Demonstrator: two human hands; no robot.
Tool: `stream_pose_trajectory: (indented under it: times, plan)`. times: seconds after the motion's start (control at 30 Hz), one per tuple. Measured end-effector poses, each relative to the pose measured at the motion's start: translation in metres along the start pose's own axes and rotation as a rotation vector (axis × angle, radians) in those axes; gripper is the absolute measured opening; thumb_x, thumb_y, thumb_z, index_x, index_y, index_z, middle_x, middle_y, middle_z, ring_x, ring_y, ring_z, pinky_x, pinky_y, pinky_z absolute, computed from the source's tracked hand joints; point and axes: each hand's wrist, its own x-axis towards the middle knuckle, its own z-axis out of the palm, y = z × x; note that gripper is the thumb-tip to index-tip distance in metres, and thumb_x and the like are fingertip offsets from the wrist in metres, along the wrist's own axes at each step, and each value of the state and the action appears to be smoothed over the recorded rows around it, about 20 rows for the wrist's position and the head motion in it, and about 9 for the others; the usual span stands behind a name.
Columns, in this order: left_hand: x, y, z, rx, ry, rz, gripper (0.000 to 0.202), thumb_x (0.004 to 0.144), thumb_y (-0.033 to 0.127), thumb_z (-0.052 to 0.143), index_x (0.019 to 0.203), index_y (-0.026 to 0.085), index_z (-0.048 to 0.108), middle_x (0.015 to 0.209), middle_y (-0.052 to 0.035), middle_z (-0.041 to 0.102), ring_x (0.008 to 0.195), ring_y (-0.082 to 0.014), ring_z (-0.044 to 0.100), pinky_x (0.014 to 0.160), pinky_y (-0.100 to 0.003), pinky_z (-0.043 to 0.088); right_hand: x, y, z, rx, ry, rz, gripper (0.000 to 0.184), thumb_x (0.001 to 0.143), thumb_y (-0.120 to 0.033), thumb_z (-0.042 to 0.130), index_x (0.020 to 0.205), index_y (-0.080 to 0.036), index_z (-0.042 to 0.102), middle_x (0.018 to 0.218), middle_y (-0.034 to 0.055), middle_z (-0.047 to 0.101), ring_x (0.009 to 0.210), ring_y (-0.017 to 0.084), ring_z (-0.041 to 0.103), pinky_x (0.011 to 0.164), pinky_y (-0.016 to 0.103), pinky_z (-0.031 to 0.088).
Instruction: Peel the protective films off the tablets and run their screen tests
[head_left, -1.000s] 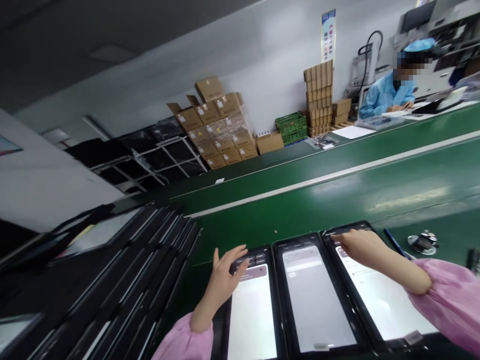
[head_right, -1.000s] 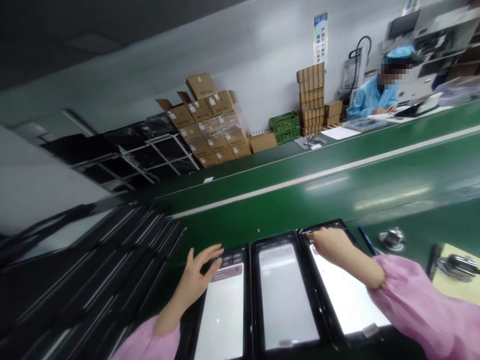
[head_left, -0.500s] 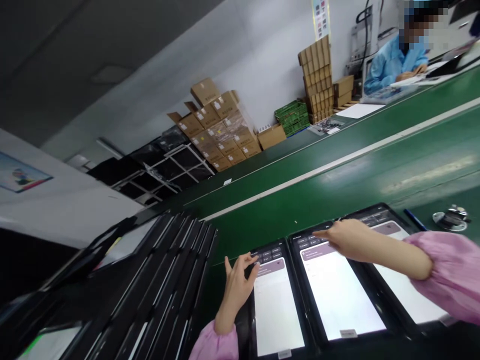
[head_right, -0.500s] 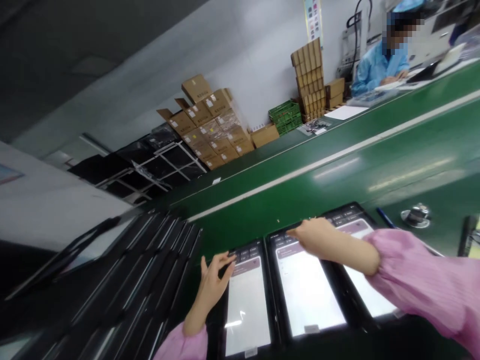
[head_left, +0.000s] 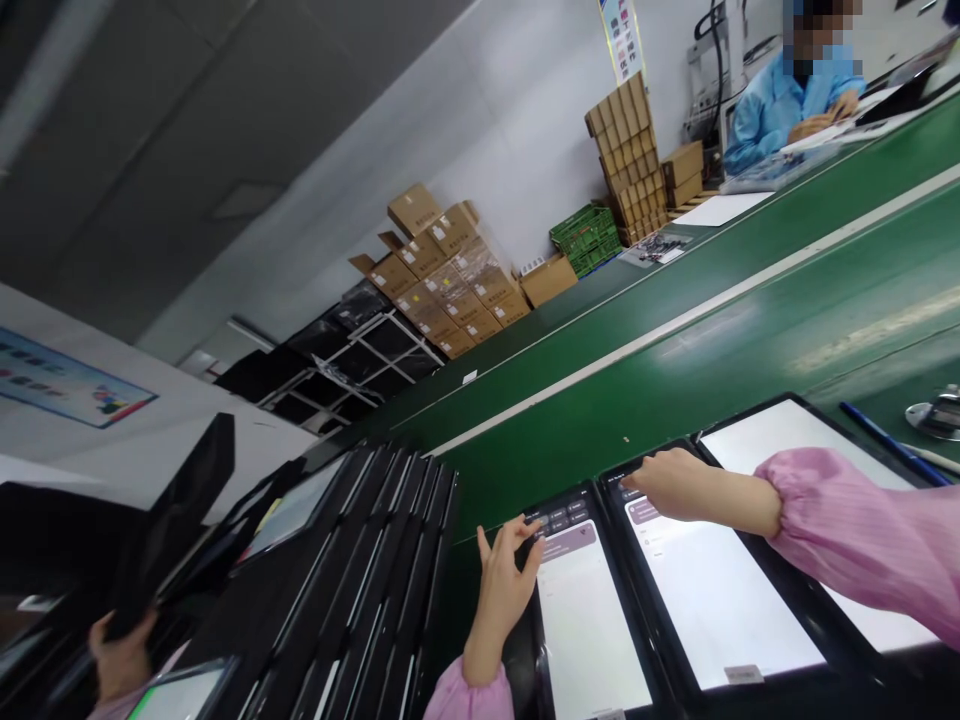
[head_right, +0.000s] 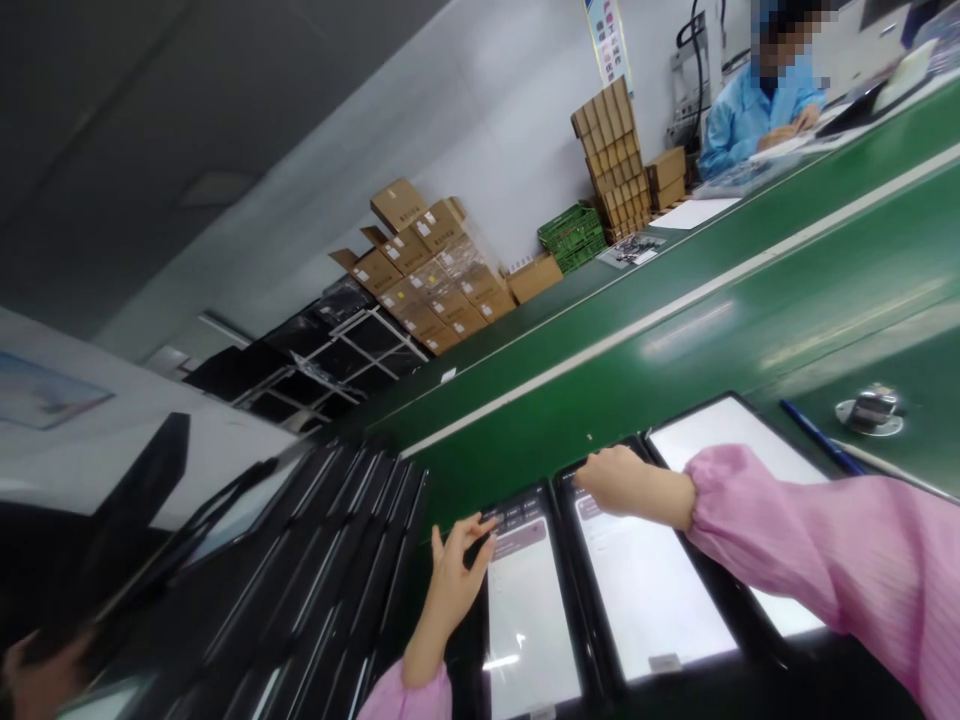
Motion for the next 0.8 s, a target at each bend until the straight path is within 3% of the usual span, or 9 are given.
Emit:
stream_pose_trajectory:
  times: [0.1,0.23,0.37,0.47,0.6,0.8]
  plan:
    - [0.003,-0.006,-0.006,0.014,0.041,0.033,0.017,0.099,0.034,0.049,0.093,0.025,0.062,0.107,-0.0104,0.079,0.12,-0.0327,0.072,0.115,-0.077,0.037,0.0,-0.001,0.0,0.007,0.014,-0.001,0.042,0.08,0.01,0.057,0.105,-0.015,0.081,0.09,0.0135,0.08,0.087,0.03,0.08,0.073,0.032,0.06]
    - [0.01,-0.003,-0.011,0.042,0.084,0.076,0.025,0.1,0.035,0.05,0.081,0.025,0.062,0.115,-0.0148,0.076,0.12,-0.0325,0.071,0.107,-0.063,0.053,0.0,-0.002,0.004,0.0,0.061,-0.001,0.042,0.079,0.01,0.061,0.105,-0.016,0.081,0.09,0.0132,0.08,0.085,0.03,0.08,0.071,0.031,0.059]
    - [0.019,0.016,-0.004,0.074,0.037,0.142,0.021,0.1,0.037,0.055,0.1,0.026,0.073,0.124,-0.0139,0.074,0.122,-0.0319,0.069,0.107,-0.062,0.054,0.001,-0.001,0.01,-0.006,0.131,0.003,0.04,0.077,0.009,0.062,0.1,-0.018,0.082,0.088,0.0127,0.08,0.08,0.028,0.08,0.069,0.029,0.057]
    - [0.022,0.032,0.006,0.108,-0.021,0.172,0.026,0.097,0.038,0.064,0.119,0.028,0.072,0.136,-0.0127,0.071,0.129,-0.0327,0.065,0.112,-0.066,0.048,-0.007,0.01,0.008,-0.003,0.183,0.028,0.051,0.078,0.006,0.06,0.113,-0.024,0.081,0.085,0.0099,0.079,0.078,0.027,0.079,0.066,0.029,0.057]
    - [0.015,0.047,0.013,0.135,-0.077,0.191,0.04,0.093,0.041,0.071,0.132,0.031,0.068,0.143,-0.0125,0.068,0.134,-0.0358,0.062,0.117,-0.074,0.039,-0.037,0.051,0.008,0.018,0.252,0.113,0.056,0.093,-0.004,0.047,0.139,-0.025,0.069,0.091,0.0088,0.08,0.078,0.025,0.078,0.064,0.03,0.059]
    - [-0.001,0.061,0.016,0.18,-0.061,0.222,0.033,0.094,0.041,0.072,0.125,0.031,0.074,0.139,-0.0126,0.07,0.131,-0.0359,0.064,0.123,-0.075,0.028,-0.1,0.155,0.052,0.139,0.679,0.136,0.042,0.107,-0.038,0.04,0.131,-0.024,0.071,0.107,0.0129,0.078,0.091,0.03,0.076,0.068,0.036,0.063]
